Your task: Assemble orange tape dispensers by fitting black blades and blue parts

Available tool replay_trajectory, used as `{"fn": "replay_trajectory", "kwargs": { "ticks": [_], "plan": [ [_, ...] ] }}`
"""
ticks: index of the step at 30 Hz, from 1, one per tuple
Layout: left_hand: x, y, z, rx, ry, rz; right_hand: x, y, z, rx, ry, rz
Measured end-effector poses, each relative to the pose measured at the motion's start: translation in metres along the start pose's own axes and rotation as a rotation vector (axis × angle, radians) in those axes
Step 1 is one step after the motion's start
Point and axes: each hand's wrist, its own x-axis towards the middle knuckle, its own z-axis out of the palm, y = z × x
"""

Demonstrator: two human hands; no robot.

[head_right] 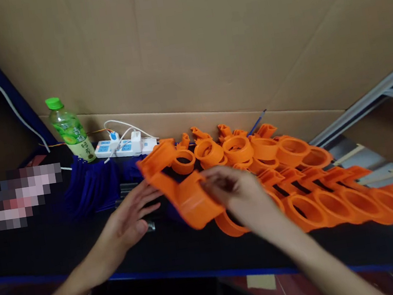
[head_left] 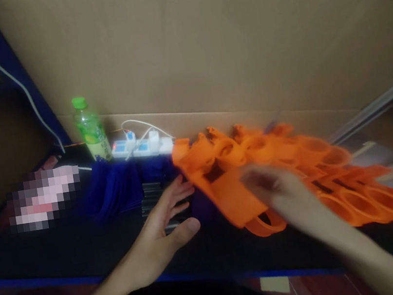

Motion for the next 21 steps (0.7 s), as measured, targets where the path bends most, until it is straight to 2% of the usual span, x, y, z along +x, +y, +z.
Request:
{"fn": "replay_trajectory", "kwargs": {
  "ticks": [2, 5, 8, 10, 13, 16, 21],
  "plan": [
    [0.000, 0.001, 0.005, -0.161, 0.056, -0.032, -0.017, -0.016, 0.038, 0.122, -0.144, -0.007],
    [-0.007, 0.005, 0.003, -0.334, 0.286, -0.034, -0.040, -0.032, 0.073, 0.123, -0.281, -0.040],
    [-0.016, 0.009, -0.009, -0.358, 0.352, -0.151, -0.050, -0.029, 0.087, -0.042, -0.209, -0.178],
    [-0.020, 0.009, -0.020, -0.351, 0.392, -0.147, -0.050, -0.020, 0.096, -0.192, -0.179, -0.290],
    [-0.024, 0.005, -0.030, -0.328, 0.381, -0.162, -0.048, -0.007, 0.113, -0.437, -0.261, -0.409],
    [-0.023, 0.001, -0.032, -0.321, 0.380, -0.218, -0.048, -0.001, 0.128, -0.609, -0.274, -0.459],
    [-0.022, -0.001, -0.027, -0.373, 0.378, -0.278, -0.047, 0.001, 0.137, -0.710, -0.271, -0.503]
  ]
}}
